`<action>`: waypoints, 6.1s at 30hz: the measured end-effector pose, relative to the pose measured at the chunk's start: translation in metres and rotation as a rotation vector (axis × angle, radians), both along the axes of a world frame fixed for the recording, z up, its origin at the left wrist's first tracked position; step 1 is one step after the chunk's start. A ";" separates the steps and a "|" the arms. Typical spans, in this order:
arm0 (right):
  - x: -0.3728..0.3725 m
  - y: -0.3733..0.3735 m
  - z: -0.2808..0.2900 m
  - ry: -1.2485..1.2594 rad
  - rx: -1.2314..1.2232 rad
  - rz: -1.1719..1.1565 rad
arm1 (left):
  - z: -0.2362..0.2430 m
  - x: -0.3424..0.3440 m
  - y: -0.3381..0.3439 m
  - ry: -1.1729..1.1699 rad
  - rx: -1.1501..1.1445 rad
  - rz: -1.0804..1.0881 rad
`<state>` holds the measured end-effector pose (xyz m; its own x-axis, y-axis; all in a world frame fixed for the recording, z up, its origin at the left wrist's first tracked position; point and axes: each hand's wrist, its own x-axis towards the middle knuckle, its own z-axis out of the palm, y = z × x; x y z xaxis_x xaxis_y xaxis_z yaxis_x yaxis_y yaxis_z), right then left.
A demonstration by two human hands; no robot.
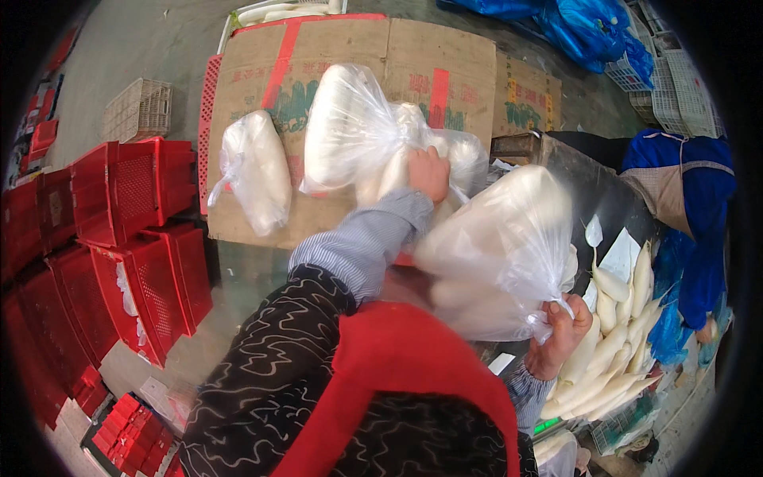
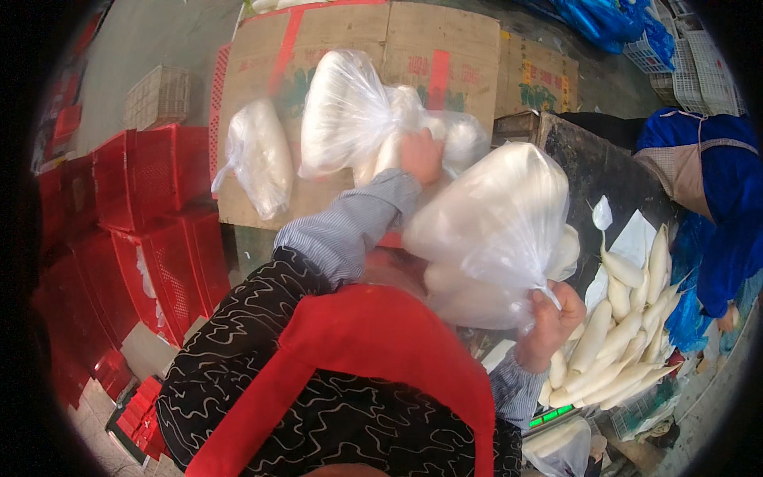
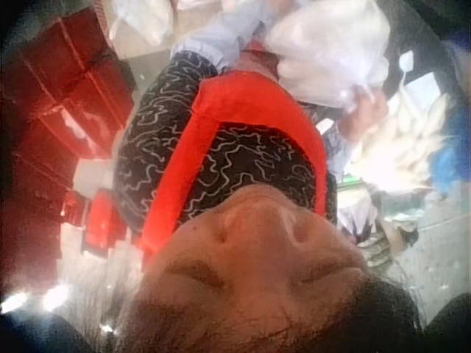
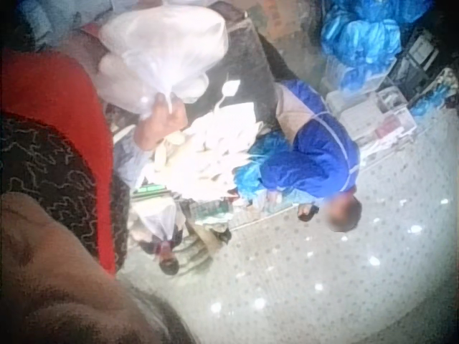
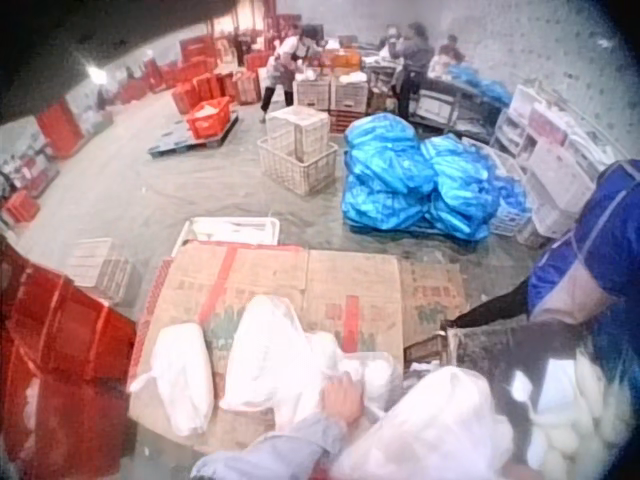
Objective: The person repeatedly picks white radishes from a pile, places them into clear plastic bags, weighs the bags on a digital scale, ties the bags, and deposits them into red crates. The process is repeated continuously throughout the clip.
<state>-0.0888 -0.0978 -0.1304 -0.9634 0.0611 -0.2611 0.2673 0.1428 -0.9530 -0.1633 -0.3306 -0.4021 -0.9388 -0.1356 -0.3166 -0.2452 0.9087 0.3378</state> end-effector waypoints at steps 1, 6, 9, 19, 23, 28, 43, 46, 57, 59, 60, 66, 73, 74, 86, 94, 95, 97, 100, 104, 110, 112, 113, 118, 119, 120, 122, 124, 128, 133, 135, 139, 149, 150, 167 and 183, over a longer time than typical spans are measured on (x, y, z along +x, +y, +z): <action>0.001 0.005 -0.003 -0.009 0.028 0.005 | -0.005 -0.004 -0.005 -0.038 -0.014 -0.013; 0.001 0.039 -0.020 0.773 0.877 0.452 | 0.007 0.018 -0.039 0.133 0.487 0.414; -0.014 0.048 -0.018 0.418 0.414 0.224 | 0.048 0.052 -0.058 0.543 0.532 0.407; -0.077 -0.074 0.103 1.545 0.771 0.270 | 0.226 0.196 -0.159 0.979 1.038 0.721; -0.058 -0.158 0.128 1.701 0.529 0.357 | 0.265 0.293 -0.201 0.972 0.930 0.726; 0.015 -0.286 0.133 1.861 0.303 0.545 | 0.290 0.432 -0.272 1.182 0.712 0.861; 0.427 -0.759 0.093 0.720 -0.470 1.490 | 0.327 0.890 -0.564 1.328 -0.119 1.419; 0.517 -0.851 0.077 0.309 -0.615 1.609 | 0.328 0.961 -0.612 1.334 -0.189 1.589; 0.678 -1.071 -0.052 0.178 -0.070 1.900 | 0.189 1.096 -0.711 0.715 -0.005 1.898; 0.689 -1.098 -0.070 0.076 0.118 1.862 | 0.161 1.114 -0.711 0.522 0.033 1.953; 0.699 -1.108 -0.080 0.029 -0.052 1.923 | 0.152 1.124 -0.709 0.373 0.088 1.977; 0.734 -1.134 -0.108 0.675 0.199 1.842 | 0.135 1.155 -0.734 0.029 -0.565 1.806; 0.767 -1.123 -0.036 0.214 0.011 2.037 | 0.069 1.116 -0.866 0.465 -0.378 1.523; 0.777 -1.124 -0.017 0.237 -0.024 2.085 | 0.054 1.107 -0.879 0.449 -0.153 1.535; 0.909 -1.207 -0.066 1.669 -0.294 2.060 | 0.059 1.067 -0.771 0.626 0.200 1.208; 0.866 -1.073 -0.225 1.002 0.683 2.048 | 0.030 1.148 -0.829 0.525 -0.338 1.503; 0.863 -1.060 -0.232 0.970 0.630 2.008 | 0.020 1.149 -0.833 0.510 -0.298 1.554; 0.861 -1.053 -0.241 0.941 0.740 2.037 | 0.005 1.150 -0.843 0.465 -0.200 1.568; 0.851 -1.066 -0.243 0.821 0.821 2.154 | 0.003 1.147 -0.850 0.399 -0.076 1.654; 0.816 -1.058 -0.237 0.921 0.599 2.254 | 0.016 1.126 -0.830 0.277 -0.232 1.598; 0.766 -0.996 -0.205 0.496 1.101 2.288 | 0.019 1.112 -0.818 0.126 -0.041 1.325; 0.770 -0.993 -0.194 0.767 0.964 2.290 | 0.021 1.109 -0.833 0.149 -0.050 1.321; 0.776 -0.993 -0.192 0.920 0.838 2.239 | 0.023 1.105 -0.838 0.155 -0.103 1.366; 0.808 -0.983 -0.224 0.893 0.707 2.156 | 0.026 1.075 -0.815 0.036 -0.203 1.119; 0.814 -0.979 -0.236 0.923 0.719 2.102 | 0.021 1.072 -0.805 0.065 -0.260 1.085; 0.816 -0.978 -0.245 0.941 0.722 2.045 | 0.013 1.071 -0.804 0.044 -0.266 1.040; 0.818 -0.975 -0.253 0.902 0.699 1.999 | -0.003 1.072 -0.798 0.060 -0.272 0.947; 0.808 -0.969 -0.243 0.866 0.659 2.019 | -0.013 1.075 -0.802 0.074 -0.355 0.895; 0.743 -0.924 -0.197 0.764 0.492 1.880 | 0.003 1.066 -0.807 0.083 -0.390 0.928; 0.593 -0.797 -0.230 0.377 0.586 1.541 | 0.003 0.948 -0.802 0.519 -0.413 0.908; 0.553 -0.731 -0.254 0.289 0.671 1.399 | -0.005 0.871 -0.793 0.610 -0.372 0.795; 0.508 -0.616 -0.300 0.083 0.661 1.000 | -0.046 0.676 -0.732 0.662 0.099 0.480; 0.462 -0.335 -0.175 0.032 -0.075 -0.275 | -0.027 0.360 -0.404 0.158 0.706 -0.338; 0.466 -0.323 -0.135 0.111 -0.143 -0.255 | -0.023 0.357 -0.377 0.124 0.617 -0.391; 0.370 -0.074 0.018 0.173 -0.139 -0.635 | 0.069 0.211 0.066 0.155 0.832 -0.918; 0.469 0.254 -0.197 -0.253 1.472 -0.974 | 0.099 0.299 0.351 0.086 0.369 -1.237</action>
